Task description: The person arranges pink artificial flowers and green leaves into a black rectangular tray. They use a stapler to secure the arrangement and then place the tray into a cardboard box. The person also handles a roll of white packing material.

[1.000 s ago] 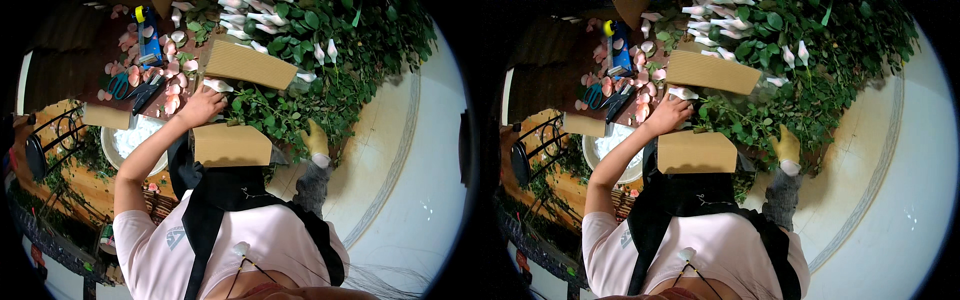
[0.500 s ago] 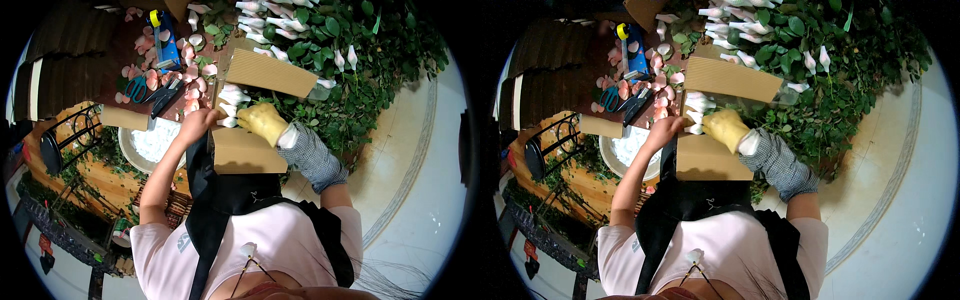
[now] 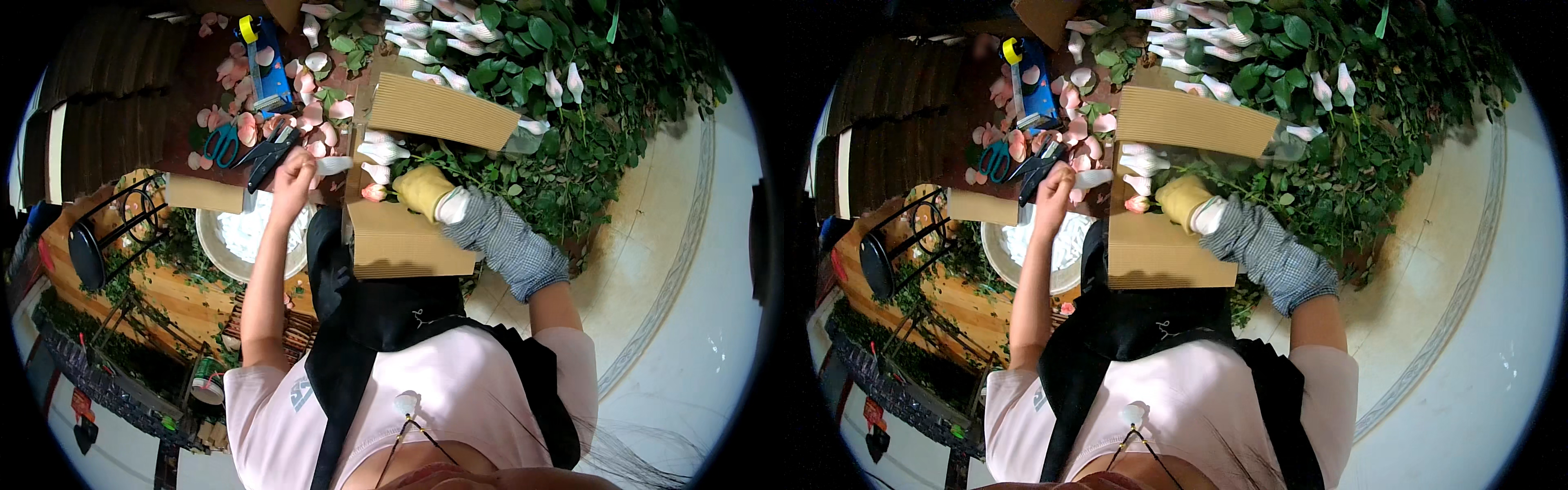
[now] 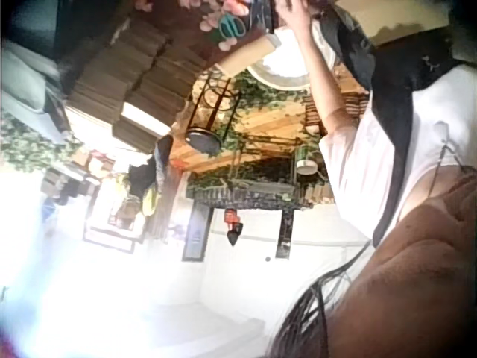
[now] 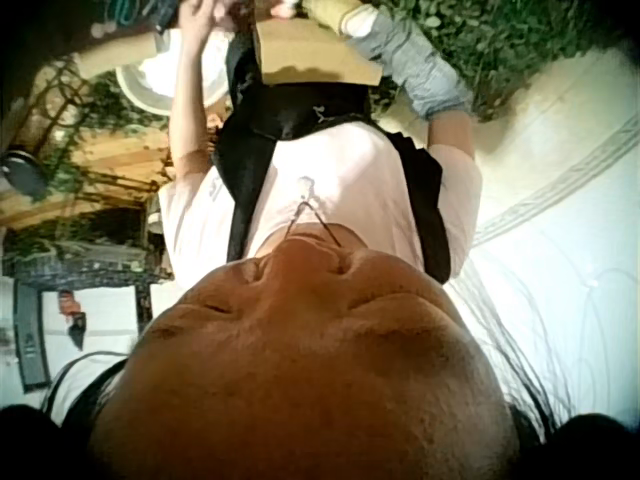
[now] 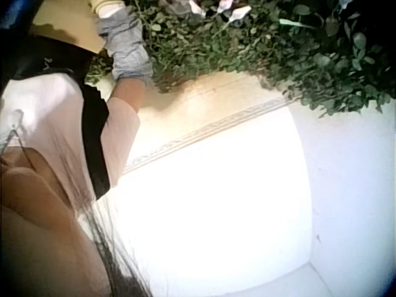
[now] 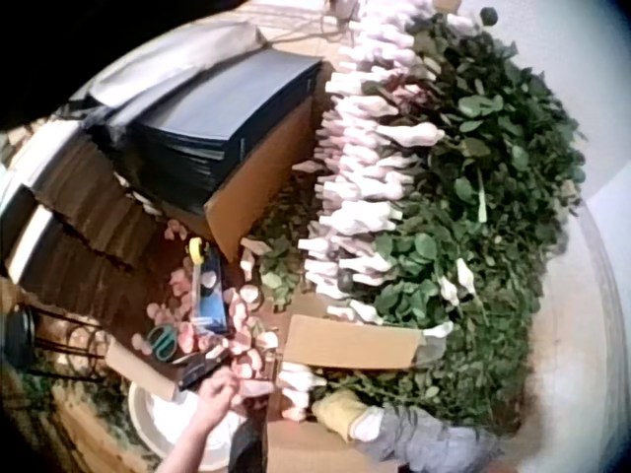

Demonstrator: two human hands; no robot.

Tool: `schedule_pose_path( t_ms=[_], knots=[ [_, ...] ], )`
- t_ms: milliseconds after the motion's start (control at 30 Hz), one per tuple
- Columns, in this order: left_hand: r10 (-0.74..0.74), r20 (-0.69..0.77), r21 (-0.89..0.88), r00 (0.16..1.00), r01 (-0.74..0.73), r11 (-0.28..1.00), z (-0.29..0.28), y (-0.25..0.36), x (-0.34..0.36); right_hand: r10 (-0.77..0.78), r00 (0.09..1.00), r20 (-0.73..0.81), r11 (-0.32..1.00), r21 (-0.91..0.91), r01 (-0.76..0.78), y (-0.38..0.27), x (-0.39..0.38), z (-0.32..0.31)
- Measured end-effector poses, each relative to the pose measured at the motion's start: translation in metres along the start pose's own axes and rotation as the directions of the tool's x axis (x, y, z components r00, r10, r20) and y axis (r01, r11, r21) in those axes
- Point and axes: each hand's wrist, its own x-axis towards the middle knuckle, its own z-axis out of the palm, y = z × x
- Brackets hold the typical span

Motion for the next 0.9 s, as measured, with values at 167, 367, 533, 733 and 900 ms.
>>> schedule_pose_path(
  t_ms=[167, 367, 533, 733, 900],
  knots=[
    [-0.230, 0.087, 0.434, 0.969, 0.171, 0.885, 0.018, 0.020, -0.003, 0.098, 0.873, -0.477, 0.925, 0.366, 0.096, -0.001, -0.037, -0.021],
    [0.083, 0.218, 0.696, 0.972, -0.214, 0.685, 0.080, 0.002, 0.007, 0.220, 0.922, -0.319, 0.968, 0.191, -0.165, 0.008, 0.013, 0.011],
    [0.367, -0.251, 0.529, 0.896, -0.190, 0.827, 0.059, -0.029, 0.001, 0.223, 0.939, -0.261, 0.973, 0.109, -0.201, 0.012, 0.025, 0.023],
    [0.244, -0.220, 0.384, 0.944, -0.146, 0.912, 0.019, 0.006, -0.002, 0.241, 0.728, -0.642, 0.931, 0.365, 0.013, 0.013, -0.021, 0.004],
    [0.028, -0.033, 0.634, 0.999, 0.000, 0.774, 0.076, 0.005, 0.015, 0.379, 0.779, -0.499, 0.925, 0.240, -0.295, 0.018, 0.020, 0.014]
  ],
)
